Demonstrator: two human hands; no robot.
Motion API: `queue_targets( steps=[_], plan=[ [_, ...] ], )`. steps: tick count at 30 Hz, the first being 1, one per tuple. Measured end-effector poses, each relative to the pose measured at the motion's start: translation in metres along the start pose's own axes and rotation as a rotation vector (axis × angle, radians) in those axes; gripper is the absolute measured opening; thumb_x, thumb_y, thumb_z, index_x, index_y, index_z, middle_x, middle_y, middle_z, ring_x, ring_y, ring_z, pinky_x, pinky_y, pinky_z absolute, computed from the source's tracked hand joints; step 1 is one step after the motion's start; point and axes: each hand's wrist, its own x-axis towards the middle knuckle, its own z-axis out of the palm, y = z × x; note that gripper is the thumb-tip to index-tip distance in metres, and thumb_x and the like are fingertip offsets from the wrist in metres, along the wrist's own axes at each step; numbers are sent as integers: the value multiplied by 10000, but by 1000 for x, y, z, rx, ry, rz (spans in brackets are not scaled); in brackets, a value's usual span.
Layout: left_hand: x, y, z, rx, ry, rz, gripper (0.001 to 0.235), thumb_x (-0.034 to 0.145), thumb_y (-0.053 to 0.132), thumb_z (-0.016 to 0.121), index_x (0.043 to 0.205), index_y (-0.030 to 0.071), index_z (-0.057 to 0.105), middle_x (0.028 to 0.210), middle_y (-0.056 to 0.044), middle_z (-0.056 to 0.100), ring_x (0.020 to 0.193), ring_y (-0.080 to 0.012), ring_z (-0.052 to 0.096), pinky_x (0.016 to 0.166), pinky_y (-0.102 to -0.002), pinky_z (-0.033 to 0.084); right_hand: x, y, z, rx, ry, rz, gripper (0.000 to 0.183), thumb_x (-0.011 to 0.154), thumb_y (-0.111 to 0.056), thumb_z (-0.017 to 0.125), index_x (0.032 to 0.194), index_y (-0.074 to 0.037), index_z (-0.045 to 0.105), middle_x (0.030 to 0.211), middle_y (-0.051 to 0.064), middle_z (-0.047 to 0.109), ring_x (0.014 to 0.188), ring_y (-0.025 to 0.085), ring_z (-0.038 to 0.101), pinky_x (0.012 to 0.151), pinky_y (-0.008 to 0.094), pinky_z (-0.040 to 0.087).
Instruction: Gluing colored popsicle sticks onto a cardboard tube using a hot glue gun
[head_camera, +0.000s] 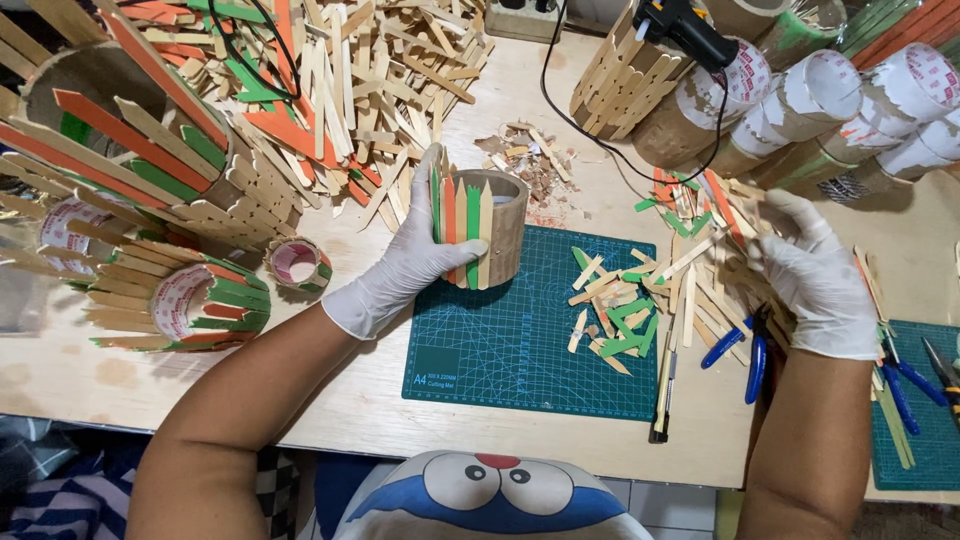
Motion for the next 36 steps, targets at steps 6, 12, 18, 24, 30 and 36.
queue_targets(
  steps=[6, 12, 18, 24, 30, 36],
  plan=[
    [1, -2, -1, -42, 14, -37, 1219, 669, 221, 803, 1557, 245, -31, 1666, -200, 3, 1489, -459, 176, 1172, -594, 251, -9, -15, 44, -419, 66, 71, 273, 867, 88, 661, 1123, -3, 685, 1093, 87, 708, 892, 150, 679, 800, 200, 549],
    [1, -5, -2, -75, 10, -6, 1215, 662, 259, 803, 1560, 208, -15, 1650, -219, 47, 1481, -456, 195, 1168, -589, 261, 0, -33, 109, -529, -621, -92, 326, 752, 24, 715, 1072, 15, 777, 1328, 206, 705, 1157, 288, 689, 1022, 362, 511],
    [-1, 1, -2, -165, 35, -129, 1227, 656, 77, 776, 1550, 297, -35, 1658, -212, 56, 1417, -462, 325, 1097, -610, 404, 11, -47, 188, -472, -1348, -308, 958, 667, -305, 925, 1481, -33, 499, 1638, 211, 379, 1536, 369, 389, 1265, 514, 333],
    [-6, -4, -7, -205, 74, -15, 1170, 670, 168, 785, 1569, 159, 36, 1658, -184, 107, 1441, -364, 303, 1157, -440, 324, 3, -4, 217, -687, -597, -387, 173, 901, 33, 624, 1052, -6, 700, 1046, 88, 731, 911, 198, 694, 845, 294, 547],
    [1, -4, -6, -139, 13, 31, 1191, 663, 237, 797, 1563, 98, 30, 1660, -215, 68, 1514, -371, 153, 1206, -453, 218, 10, 15, 213, -227, -714, -149, 336, 850, 132, 639, 1160, 4, 640, 1135, 171, 740, 978, 259, 742, 905, 342, 589],
    [-2, -3, -2, -195, 82, -85, 1260, 701, 177, 895, 1608, 171, 21, 1627, -202, 223, 1481, -331, 283, 1222, -449, 293, 8, 29, 233, -173, -436, -373, 209, 765, 118, 794, 920, 70, 662, 884, 239, 644, 741, 282, 687, 589, 357, 614]
  ],
)
